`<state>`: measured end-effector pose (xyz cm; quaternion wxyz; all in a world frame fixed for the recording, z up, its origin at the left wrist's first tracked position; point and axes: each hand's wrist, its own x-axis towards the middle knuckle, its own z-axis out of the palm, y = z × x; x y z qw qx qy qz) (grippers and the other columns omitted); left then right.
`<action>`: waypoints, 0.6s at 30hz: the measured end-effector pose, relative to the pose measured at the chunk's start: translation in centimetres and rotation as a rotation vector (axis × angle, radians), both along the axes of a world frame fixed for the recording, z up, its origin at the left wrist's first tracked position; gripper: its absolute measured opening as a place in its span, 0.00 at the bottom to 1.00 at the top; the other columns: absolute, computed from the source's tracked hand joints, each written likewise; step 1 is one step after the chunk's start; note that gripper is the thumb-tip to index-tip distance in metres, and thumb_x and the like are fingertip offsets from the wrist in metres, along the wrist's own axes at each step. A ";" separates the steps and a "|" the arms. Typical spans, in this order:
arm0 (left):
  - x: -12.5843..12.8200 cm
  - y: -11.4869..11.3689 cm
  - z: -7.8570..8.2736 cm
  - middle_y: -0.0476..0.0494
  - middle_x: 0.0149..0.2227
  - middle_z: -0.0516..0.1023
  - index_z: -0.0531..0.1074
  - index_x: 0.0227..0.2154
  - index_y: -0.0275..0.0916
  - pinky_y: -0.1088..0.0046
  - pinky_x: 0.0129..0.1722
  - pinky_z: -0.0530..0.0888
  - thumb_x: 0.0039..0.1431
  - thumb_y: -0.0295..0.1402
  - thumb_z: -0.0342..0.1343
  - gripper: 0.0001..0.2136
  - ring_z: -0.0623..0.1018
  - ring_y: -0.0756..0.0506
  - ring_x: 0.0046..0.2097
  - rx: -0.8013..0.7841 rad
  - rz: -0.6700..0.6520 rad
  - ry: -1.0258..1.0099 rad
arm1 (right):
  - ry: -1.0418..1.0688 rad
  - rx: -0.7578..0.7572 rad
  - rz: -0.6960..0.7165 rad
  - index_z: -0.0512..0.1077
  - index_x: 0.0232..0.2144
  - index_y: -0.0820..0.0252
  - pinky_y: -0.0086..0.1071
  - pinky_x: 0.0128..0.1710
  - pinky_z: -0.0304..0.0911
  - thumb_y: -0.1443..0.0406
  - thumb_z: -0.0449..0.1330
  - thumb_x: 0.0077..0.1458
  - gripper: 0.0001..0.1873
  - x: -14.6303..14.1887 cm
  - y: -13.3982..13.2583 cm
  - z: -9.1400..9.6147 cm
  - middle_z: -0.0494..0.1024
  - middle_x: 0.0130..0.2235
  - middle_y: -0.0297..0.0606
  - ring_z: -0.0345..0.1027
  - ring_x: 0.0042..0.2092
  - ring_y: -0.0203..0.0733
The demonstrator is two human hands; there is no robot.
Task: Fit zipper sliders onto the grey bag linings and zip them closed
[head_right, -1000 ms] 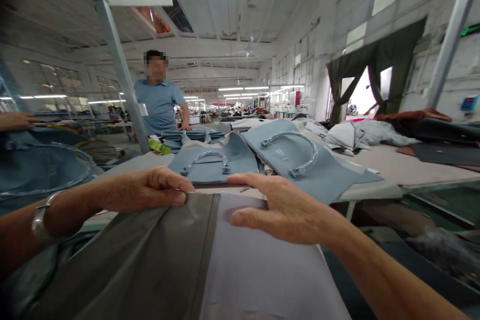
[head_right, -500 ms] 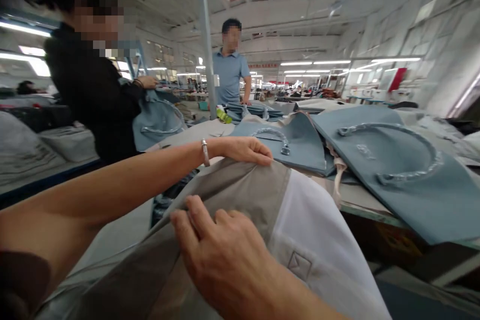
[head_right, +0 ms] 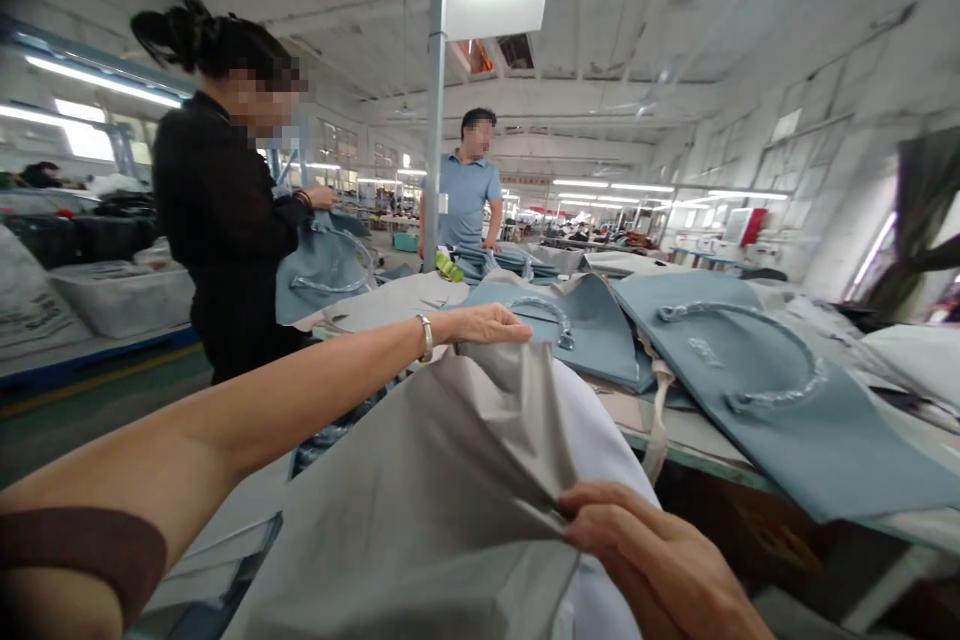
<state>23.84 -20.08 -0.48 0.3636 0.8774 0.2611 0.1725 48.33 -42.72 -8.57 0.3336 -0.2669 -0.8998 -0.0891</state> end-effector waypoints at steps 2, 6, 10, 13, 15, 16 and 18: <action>-0.3 0.1 -0.2 0.53 0.20 0.64 0.68 0.22 0.35 0.74 0.24 0.60 0.55 0.60 0.54 0.28 0.62 0.53 0.22 0.000 0.028 -0.006 | 0.025 0.015 -0.147 0.68 0.47 0.55 0.19 0.48 0.69 0.69 0.52 0.65 0.11 4.1 -0.9 -2.1 0.74 0.51 0.39 0.73 0.50 0.36; -0.2 0.0 -0.7 0.51 0.25 0.71 0.73 0.29 0.33 0.75 0.26 0.67 0.55 0.47 0.63 0.18 0.69 0.52 0.25 0.001 0.057 0.005 | -0.060 -0.013 -0.303 0.73 0.47 0.55 0.22 0.45 0.72 0.66 0.53 0.65 0.12 8.9 -2.2 -5.2 0.76 0.50 0.39 0.75 0.48 0.40; 1.1 -0.6 -1.1 0.51 0.26 0.73 0.74 0.29 0.33 0.76 0.26 0.69 0.54 0.42 0.66 0.15 0.71 0.52 0.26 -0.019 0.064 0.056 | -0.159 0.151 -0.432 0.77 0.39 0.57 0.33 0.43 0.76 0.69 0.48 0.64 0.17 4.9 -3.5 -2.5 0.77 0.47 0.41 0.75 0.46 0.45; 2.2 -1.3 -0.8 0.52 0.24 0.71 0.73 0.28 0.33 0.77 0.24 0.66 0.53 0.44 0.66 0.17 0.68 0.53 0.24 -0.012 0.052 0.074 | -0.046 0.142 -0.332 0.71 0.52 0.61 0.34 0.51 0.71 0.68 0.50 0.66 0.16 -2.2 -3.7 1.7 0.73 0.53 0.46 0.70 0.53 0.43; 2.7 -1.8 -0.3 0.54 0.22 0.68 0.72 0.26 0.33 0.78 0.23 0.63 0.53 0.46 0.66 0.18 0.66 0.54 0.23 0.013 0.041 0.073 | -0.100 0.073 -0.317 0.65 0.58 0.68 0.43 0.57 0.66 0.67 0.56 0.62 0.23 -6.8 -2.8 3.9 0.67 0.59 0.52 0.63 0.59 0.50; 2.7 -2.0 0.0 0.54 0.22 0.67 0.72 0.25 0.33 0.78 0.23 0.62 0.53 0.46 0.65 0.19 0.65 0.54 0.23 0.027 0.037 0.073 | -0.136 0.025 -0.375 0.63 0.60 0.73 0.48 0.59 0.63 0.66 0.62 0.58 0.30 -8.7 -2.0 4.5 0.64 0.61 0.57 0.60 0.61 0.56; 2.6 -2.3 0.4 0.54 0.22 0.67 0.73 0.26 0.33 0.78 0.23 0.62 0.54 0.46 0.65 0.18 0.65 0.54 0.23 0.043 0.035 0.077 | -0.202 -0.110 -0.517 0.56 0.63 0.79 0.50 0.56 0.63 0.67 0.66 0.53 0.40 -11.2 -0.5 4.9 0.62 0.60 0.65 0.61 0.60 0.61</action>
